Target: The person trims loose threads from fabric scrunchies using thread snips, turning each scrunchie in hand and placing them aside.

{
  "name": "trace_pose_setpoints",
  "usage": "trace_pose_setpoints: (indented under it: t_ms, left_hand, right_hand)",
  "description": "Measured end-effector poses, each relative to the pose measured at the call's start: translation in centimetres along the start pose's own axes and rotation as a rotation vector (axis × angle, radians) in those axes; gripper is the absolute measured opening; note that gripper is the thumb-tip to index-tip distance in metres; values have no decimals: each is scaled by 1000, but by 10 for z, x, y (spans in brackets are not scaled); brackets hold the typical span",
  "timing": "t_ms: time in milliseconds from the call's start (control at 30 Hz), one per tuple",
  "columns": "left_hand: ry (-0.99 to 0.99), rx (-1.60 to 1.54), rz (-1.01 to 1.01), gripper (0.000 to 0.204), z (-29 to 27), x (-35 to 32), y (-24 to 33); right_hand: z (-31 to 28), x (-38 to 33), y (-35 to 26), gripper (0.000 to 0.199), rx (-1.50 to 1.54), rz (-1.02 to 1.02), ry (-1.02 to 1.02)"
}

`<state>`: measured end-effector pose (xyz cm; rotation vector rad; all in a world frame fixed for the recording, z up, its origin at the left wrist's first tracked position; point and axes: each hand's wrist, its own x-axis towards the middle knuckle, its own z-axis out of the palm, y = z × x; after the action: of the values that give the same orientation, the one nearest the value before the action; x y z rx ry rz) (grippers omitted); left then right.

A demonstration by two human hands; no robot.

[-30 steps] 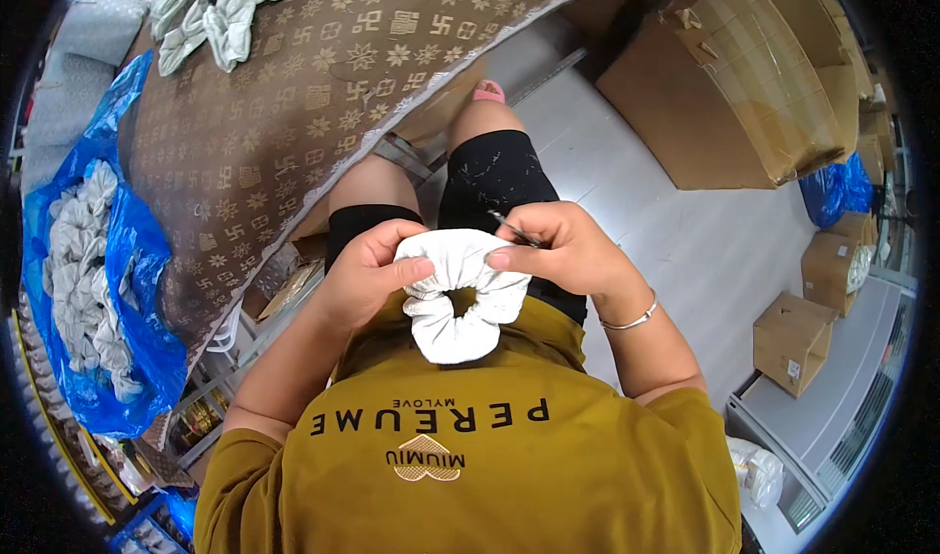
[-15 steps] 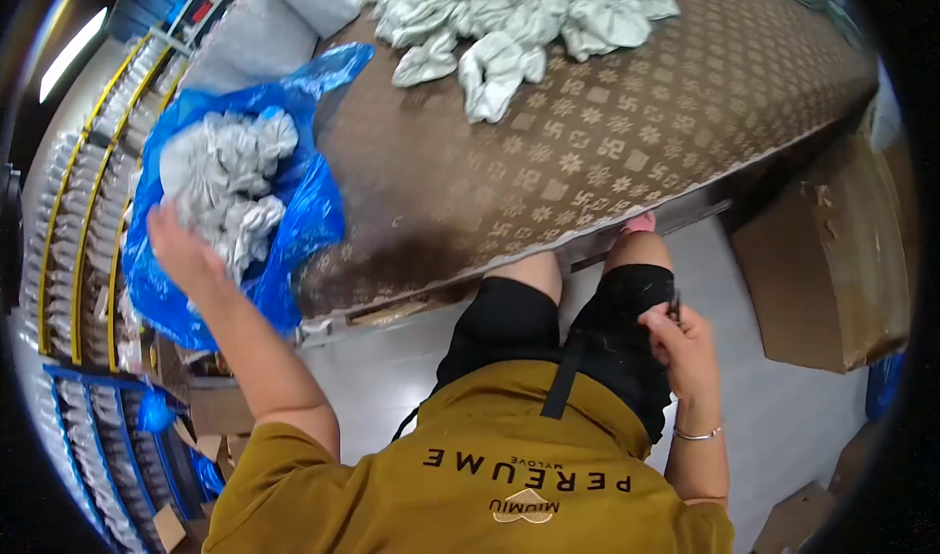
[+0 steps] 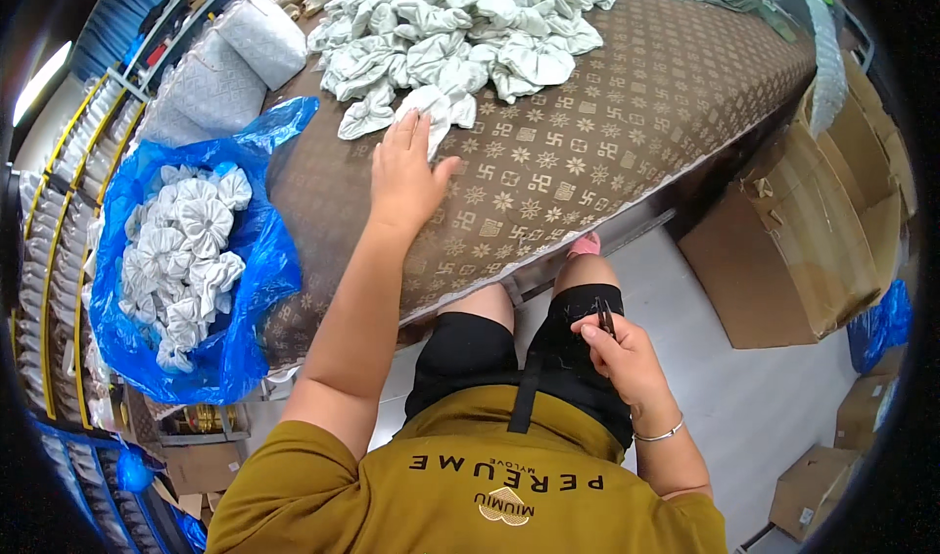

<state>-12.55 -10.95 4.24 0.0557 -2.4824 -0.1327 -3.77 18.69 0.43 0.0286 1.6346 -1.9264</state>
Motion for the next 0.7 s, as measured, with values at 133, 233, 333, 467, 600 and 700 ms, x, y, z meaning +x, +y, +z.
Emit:
trace_pose_setpoints:
  t_ms: [133,233,333,467,600,700]
  left_hand:
    - [-36,-95,-42,29,-18,-2,5]
    - [59,-341,63,20,-42,-14,21]
    - [-101,-734,70,17,-78,-37,45]
    - [-673,-1430,-452,16,-93,-67,65]
    - [-845,-1814,-702,29,-70,-88,66]
    - [-778,-1977,-603,59,-50,-107,76]
  right_hand:
    - [-12,-7,6,12,3,1,41]
    - [-19,0,5,21,-92,-206,34]
    - [-3,7,-23,43,-139,-345,33]
    - [12,20,-43,54,-362,-576,-149]
    - [19,19,-35,24,-44,-280,-172]
    - [18,22,-31,20,264,-212,-112]
